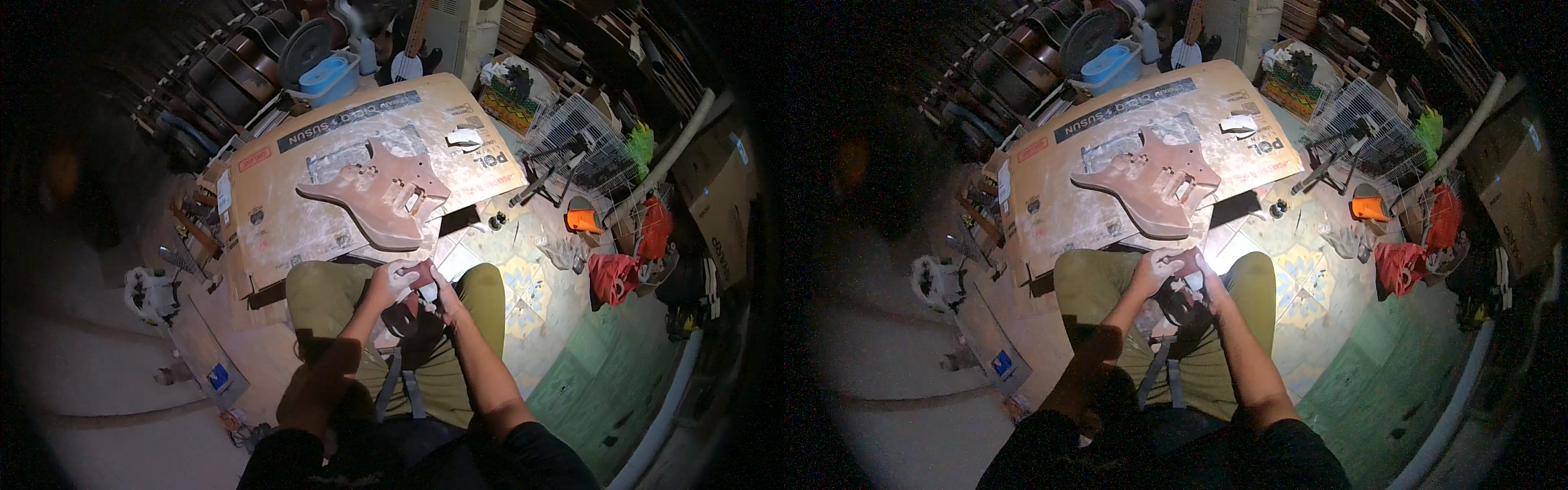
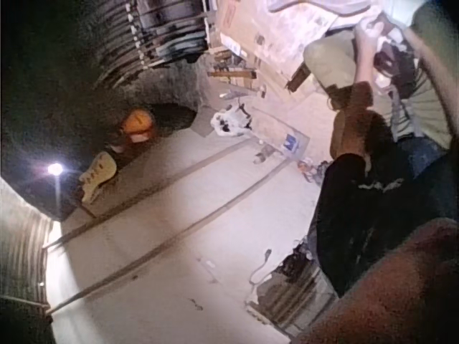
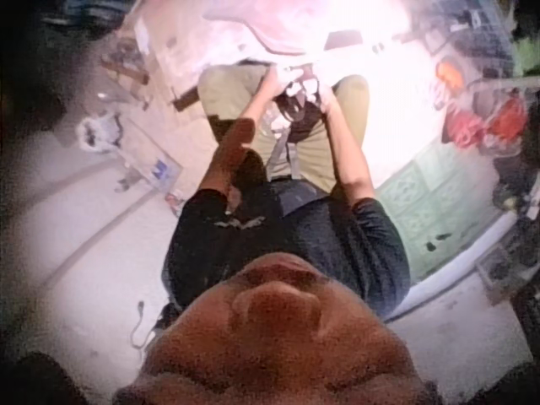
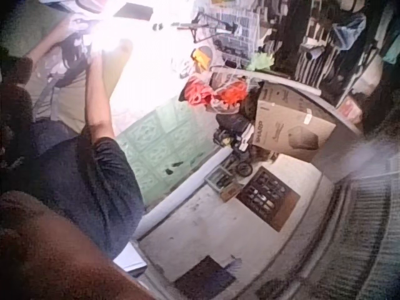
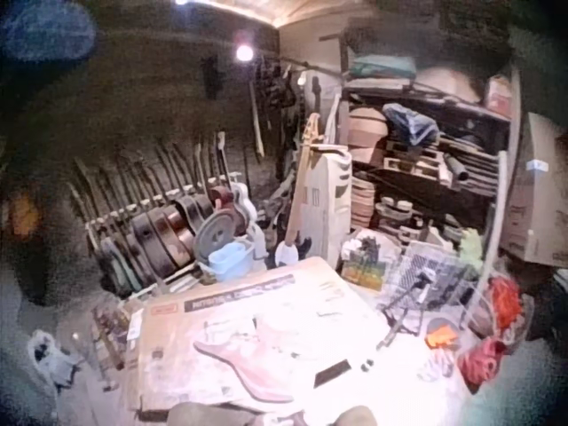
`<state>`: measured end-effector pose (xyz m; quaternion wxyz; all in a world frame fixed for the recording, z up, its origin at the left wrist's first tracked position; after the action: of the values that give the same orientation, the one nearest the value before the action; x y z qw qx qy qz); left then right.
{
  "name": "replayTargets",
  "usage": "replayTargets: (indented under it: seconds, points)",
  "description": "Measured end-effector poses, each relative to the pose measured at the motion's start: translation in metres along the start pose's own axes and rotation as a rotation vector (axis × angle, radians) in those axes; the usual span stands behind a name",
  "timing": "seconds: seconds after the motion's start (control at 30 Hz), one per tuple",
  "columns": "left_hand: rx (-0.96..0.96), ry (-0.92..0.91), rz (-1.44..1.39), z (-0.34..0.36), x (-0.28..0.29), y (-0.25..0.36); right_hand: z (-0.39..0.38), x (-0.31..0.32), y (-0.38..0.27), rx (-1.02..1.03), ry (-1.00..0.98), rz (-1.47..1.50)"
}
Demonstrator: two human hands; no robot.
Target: The person sands the surfaces and edges of a wooden guitar body by hand with a sanding block and sandpaper while sitting on the floor.
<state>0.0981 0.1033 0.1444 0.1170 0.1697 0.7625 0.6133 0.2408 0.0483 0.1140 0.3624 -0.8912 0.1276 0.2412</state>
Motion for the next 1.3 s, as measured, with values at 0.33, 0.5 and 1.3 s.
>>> replayTargets:
  seconds: [0.33,0.5,1.3]
  points:
    - [0.002,-0.029,0.07,0.003,-0.003,0.006,-0.001,0.036,0.019,-0.079,-0.111,0.074]
    - [0.127,-0.234,0.182,0.0,-0.017,-0.015,-0.025,0.042,0.031,-0.229,-0.23,0.13]
    - [0.099,0.082,1.374,0.079,-0.044,0.059,-0.008,0.08,-0.021,0.278,0.086,0.469]
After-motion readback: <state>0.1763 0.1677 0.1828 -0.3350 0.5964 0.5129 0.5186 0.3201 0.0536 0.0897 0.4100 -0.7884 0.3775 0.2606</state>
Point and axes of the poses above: each hand's wrist, its own z-axis towards the middle knuckle, its own x-axis out of the back of the hand, y = z × x, the point moved 7 cm from there along z, towards the middle knuckle, and after that the axes turned 6 degrees about -y, right-handed, at the moved point
